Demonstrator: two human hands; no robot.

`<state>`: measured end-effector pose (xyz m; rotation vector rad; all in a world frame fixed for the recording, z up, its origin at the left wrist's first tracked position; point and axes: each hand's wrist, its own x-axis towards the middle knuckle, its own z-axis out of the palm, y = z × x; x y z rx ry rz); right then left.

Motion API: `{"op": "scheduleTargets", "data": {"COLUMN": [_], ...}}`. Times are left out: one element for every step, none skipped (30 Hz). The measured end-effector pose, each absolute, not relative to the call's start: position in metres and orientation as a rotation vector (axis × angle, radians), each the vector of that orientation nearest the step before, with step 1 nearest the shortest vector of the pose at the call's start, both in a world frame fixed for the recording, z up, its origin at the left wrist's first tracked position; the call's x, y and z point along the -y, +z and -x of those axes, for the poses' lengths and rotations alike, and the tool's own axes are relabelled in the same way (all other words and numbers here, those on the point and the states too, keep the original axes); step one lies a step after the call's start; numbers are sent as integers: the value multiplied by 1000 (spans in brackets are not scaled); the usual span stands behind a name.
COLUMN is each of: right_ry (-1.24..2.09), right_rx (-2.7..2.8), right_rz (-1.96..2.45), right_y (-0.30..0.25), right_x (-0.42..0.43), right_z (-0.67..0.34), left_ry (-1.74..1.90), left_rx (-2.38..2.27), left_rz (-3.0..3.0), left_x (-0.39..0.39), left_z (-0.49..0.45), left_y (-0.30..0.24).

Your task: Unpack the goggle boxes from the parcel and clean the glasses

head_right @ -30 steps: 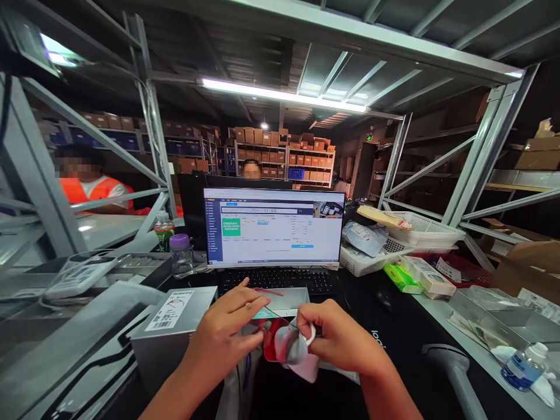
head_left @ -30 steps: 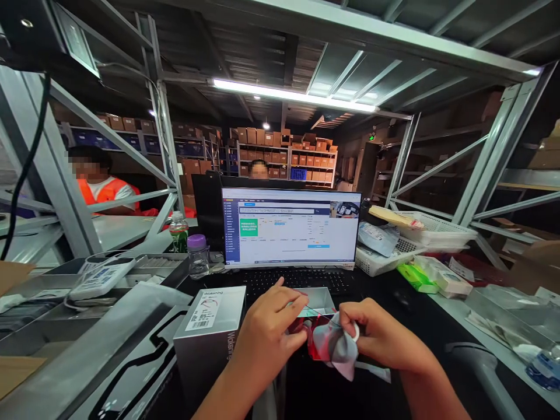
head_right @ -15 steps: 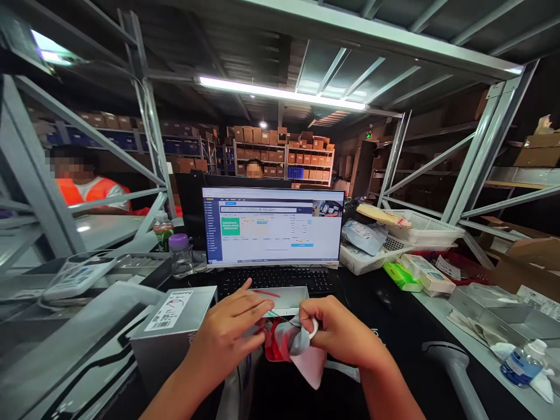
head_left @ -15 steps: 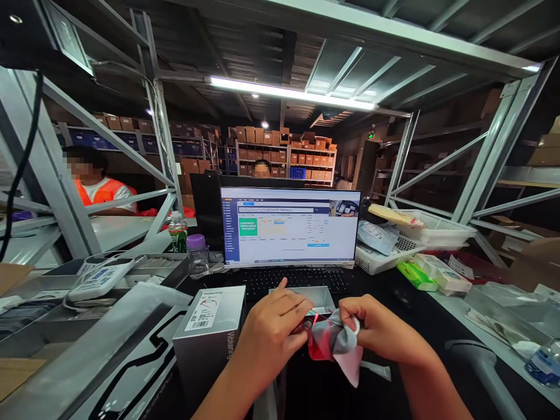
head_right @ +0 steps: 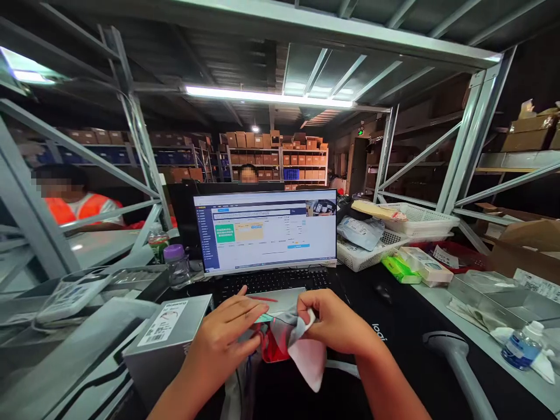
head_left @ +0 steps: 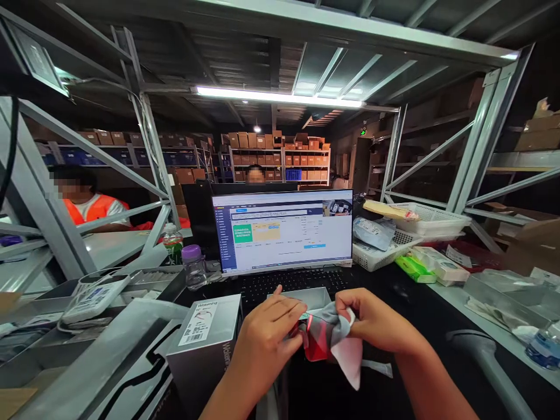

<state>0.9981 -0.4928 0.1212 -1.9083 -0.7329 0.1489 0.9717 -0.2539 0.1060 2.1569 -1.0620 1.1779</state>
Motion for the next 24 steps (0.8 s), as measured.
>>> {"op": "scheduleTargets", "data": {"right_ry": [98,-2,-159,-369,-616,-874,-1103,-1260,-1332,-1323,-1253,-1153,-1052,-967,-899,-841,-784,-718,-635,-527,-397,-259,-123,-4], "right_rx": [708,680,645,600,546,482,411,334,253,172,84,-4,-83,-150,-187,-191,-160,-81,39,186,346,506,665,818], "right_rz": [1906,1920,1956,2012,2077,2143,2201,2261,2337,2434,2539,2634,2704,2742,2748,2723,2666,2580,2464,2327,2195,2084,2001,1939], "right_y": [120,119,118,118,118,118,118,119,119,119,119,118,117,117,116,115,114,113,114,114,116,119,122,125], "right_x": [495,498,502,506,512,519,525,531,535,536,534,530,523,514,505,495,485,477,470,466,464,464,467,470], "right_z": [-1001,-1005,-1008,-1012,-1016,-1020,-1025,-1029,-1032,-1035,-1038,-1039,-1040,-1039,-1037,-1033,-1027,-1018,-1008,-996,-984,-973,-965,-959], "left_ry": [1169,1163,1154,1140,1124,1104,1085,1073,1069,1073,1076,1075,1067,1049,1027,1012,1005,1007,1012,1023,1035,1043,1051,1063], "left_rx": [1061,1058,1053,1048,1046,1047,1050,1055,1060,1067,1075,1088,1105,1122,1139,1153,1163,1169,1166,1155,1141,1122,1102,1079], "left_rz": [-2158,-2160,-2162,-2164,-2165,-2167,-2171,-2176,-2182,-2186,-2193,-2201,-2212,-2230,-2253,-2273,-2291,-2305,-2316,-2320,-2323,-2327,-2331,-2334], "left_x": [254,254,253,253,252,251,249,248,247,246,245,245,245,245,245,245,246,246,246,246,245,245,244,244], "left_z": [-973,-974,-975,-976,-976,-975,-974,-974,-973,-972,-972,-971,-971,-971,-972,-972,-972,-972,-972,-972,-972,-972,-972,-972], "left_y": [105,104,104,104,104,104,104,105,106,107,108,109,110,110,110,110,110,110,110,110,110,111,112,112]}}
